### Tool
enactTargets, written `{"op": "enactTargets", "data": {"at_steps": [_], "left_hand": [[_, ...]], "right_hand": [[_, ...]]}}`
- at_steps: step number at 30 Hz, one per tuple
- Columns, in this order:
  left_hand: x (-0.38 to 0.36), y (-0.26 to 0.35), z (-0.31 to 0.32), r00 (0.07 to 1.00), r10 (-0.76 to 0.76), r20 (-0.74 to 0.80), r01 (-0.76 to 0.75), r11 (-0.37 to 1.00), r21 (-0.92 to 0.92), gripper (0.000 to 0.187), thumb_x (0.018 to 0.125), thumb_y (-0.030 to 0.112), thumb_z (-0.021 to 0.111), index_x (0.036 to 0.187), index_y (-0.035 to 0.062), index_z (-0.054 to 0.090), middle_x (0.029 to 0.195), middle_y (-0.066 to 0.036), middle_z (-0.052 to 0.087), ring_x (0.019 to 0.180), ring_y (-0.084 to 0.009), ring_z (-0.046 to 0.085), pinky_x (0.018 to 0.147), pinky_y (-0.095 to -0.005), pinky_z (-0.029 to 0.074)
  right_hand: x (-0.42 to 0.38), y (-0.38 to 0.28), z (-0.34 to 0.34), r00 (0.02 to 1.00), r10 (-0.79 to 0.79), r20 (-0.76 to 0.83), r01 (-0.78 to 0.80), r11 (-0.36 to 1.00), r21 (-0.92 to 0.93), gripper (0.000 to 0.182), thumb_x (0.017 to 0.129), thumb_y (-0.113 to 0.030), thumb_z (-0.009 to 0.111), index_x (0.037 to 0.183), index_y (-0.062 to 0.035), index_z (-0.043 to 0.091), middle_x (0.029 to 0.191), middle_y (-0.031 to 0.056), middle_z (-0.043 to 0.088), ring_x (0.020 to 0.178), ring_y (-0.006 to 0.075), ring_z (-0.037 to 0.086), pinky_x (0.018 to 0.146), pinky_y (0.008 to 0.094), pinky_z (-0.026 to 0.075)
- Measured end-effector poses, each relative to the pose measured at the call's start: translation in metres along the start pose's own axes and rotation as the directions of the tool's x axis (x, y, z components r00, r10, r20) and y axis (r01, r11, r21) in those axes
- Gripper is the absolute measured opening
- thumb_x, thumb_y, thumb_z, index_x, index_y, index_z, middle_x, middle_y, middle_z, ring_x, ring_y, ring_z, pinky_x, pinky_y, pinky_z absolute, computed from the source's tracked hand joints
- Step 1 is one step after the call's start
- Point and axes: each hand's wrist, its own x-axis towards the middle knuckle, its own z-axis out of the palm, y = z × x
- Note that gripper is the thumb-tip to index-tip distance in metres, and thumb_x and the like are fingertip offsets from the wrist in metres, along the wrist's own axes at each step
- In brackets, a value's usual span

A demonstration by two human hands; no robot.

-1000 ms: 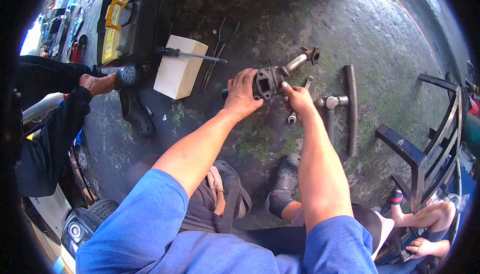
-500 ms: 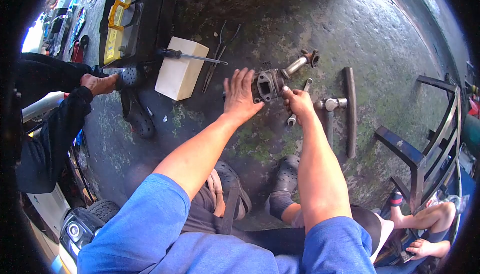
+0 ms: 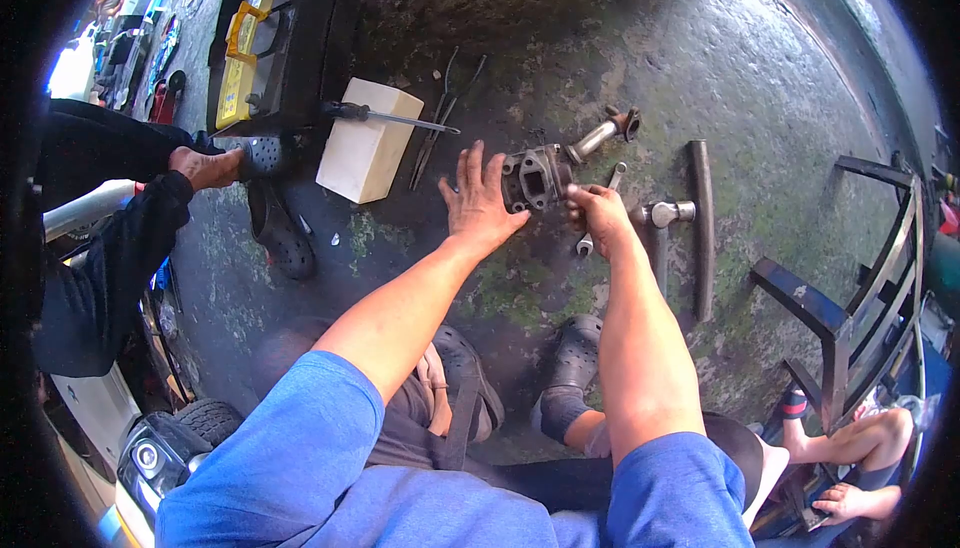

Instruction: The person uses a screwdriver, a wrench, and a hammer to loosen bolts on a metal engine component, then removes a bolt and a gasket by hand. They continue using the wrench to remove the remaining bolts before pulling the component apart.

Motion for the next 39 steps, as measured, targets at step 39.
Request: {"op": "enactTargets", "data": {"at_steps": [39], "left_hand": [[-0.002,-0.004,0.001,0.999,0.044,-0.008,-0.044,0.999,-0.01,0.116,0.076,0.045,0.087,0.16,0.0146,0.013,0.168,-0.013,0.006,0.157,-0.0347,0.01,0.118,-0.0754,0.014]], "right_hand": [[0.016,-0.012,-0.015,0.997,0.083,-0.011,-0.082,0.935,-0.345,0.013,0.097,-0.014,0.07,0.101,-0.0016,0.068,0.08,0.0027,0.065,0.063,0.0137,0.06,0.056,0.0292,0.046]]}}
